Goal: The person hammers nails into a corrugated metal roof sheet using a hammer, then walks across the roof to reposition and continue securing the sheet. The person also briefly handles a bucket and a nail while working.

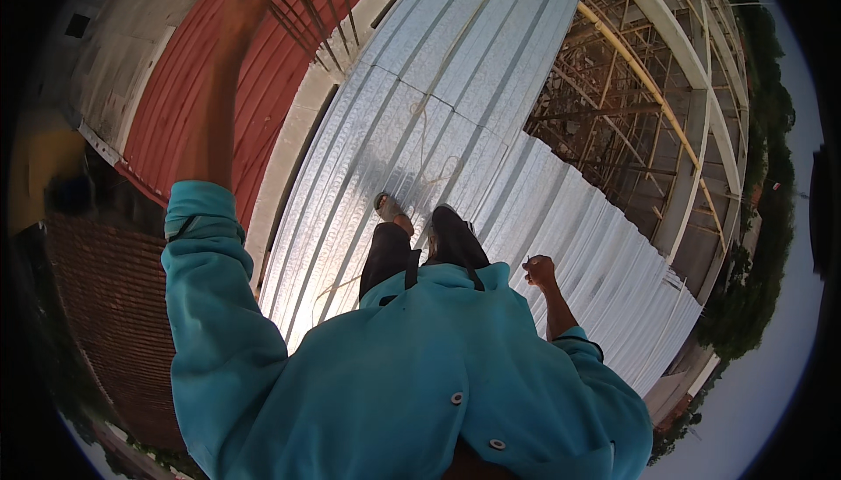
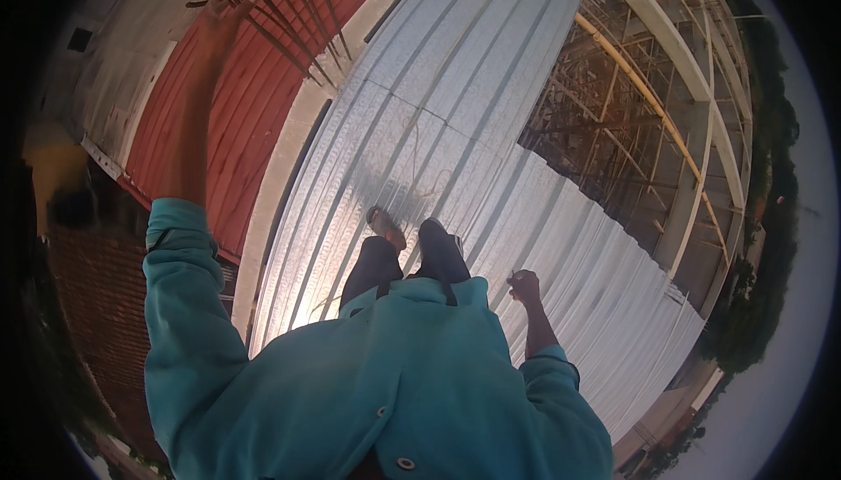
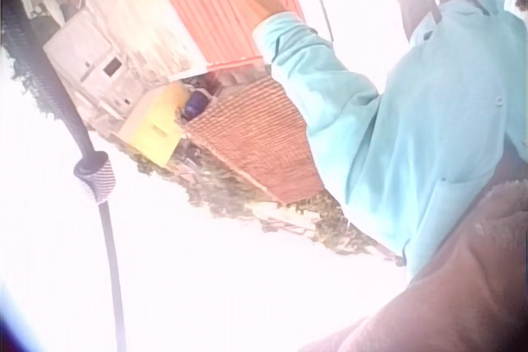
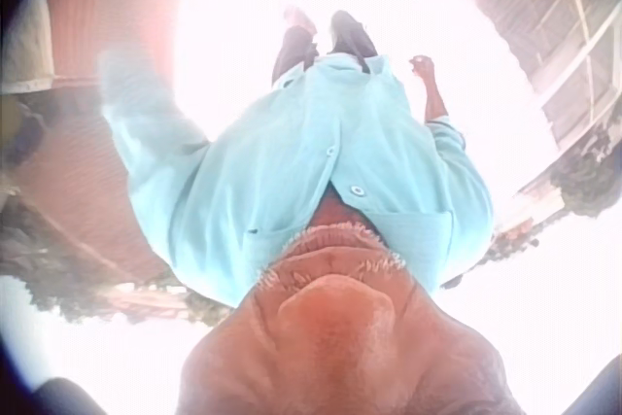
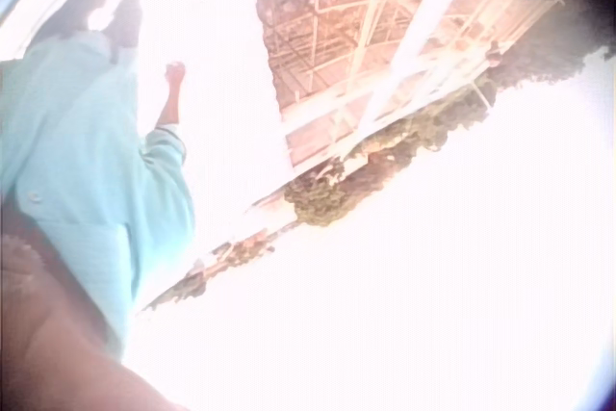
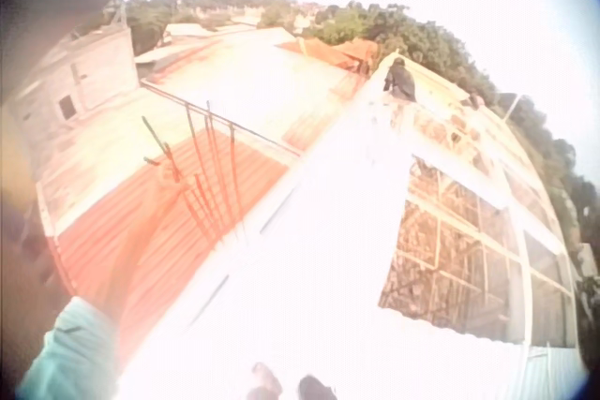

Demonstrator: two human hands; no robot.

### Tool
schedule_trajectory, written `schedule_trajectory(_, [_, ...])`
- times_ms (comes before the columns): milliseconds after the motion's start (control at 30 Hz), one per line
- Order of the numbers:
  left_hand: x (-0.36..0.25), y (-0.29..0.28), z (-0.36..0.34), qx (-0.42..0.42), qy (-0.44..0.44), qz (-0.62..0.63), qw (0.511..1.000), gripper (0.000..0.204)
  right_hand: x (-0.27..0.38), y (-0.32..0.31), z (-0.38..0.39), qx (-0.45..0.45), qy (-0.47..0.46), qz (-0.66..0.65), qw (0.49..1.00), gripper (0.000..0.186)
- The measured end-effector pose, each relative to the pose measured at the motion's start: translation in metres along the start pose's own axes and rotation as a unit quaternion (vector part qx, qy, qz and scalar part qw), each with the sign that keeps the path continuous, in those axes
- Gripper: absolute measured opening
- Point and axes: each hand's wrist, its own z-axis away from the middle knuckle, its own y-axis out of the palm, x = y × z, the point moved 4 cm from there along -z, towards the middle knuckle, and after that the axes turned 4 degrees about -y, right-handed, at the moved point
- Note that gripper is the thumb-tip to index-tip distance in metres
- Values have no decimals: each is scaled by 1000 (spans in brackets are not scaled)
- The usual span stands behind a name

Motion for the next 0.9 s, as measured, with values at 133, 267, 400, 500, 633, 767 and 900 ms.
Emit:
schedule_trajectory(133, [22,24,-58,39,-32,87,995,105,6,8,1,-9,12,-49,999,16])
schedule_trajectory(267, [33,56,-92,-110,-142,70,981,111,25,19,-18,6,27,-38,999,16])
schedule_trajectory(400, [30,50,-99,-67,-101,21,992,109,68,33,-62,34,-9,-16,999,12])
schedule_trajectory(500, [18,42,-107,-72,-101,45,991,102,120,36,-102,53,-64,-48,995,12])
schedule_trajectory(633, [14,50,-126,-78,-307,86,945,88,189,20,-151,77,-112,-89,987,9])
schedule_trajectory(767, [38,70,-121,-18,-155,35,987,77,232,2,-179,89,-128,-95,983,14])
schedule_trajectory(900, [69,79,-122,36,-66,-79,994,60,246,-7,-193,100,-99,-97,985,12])
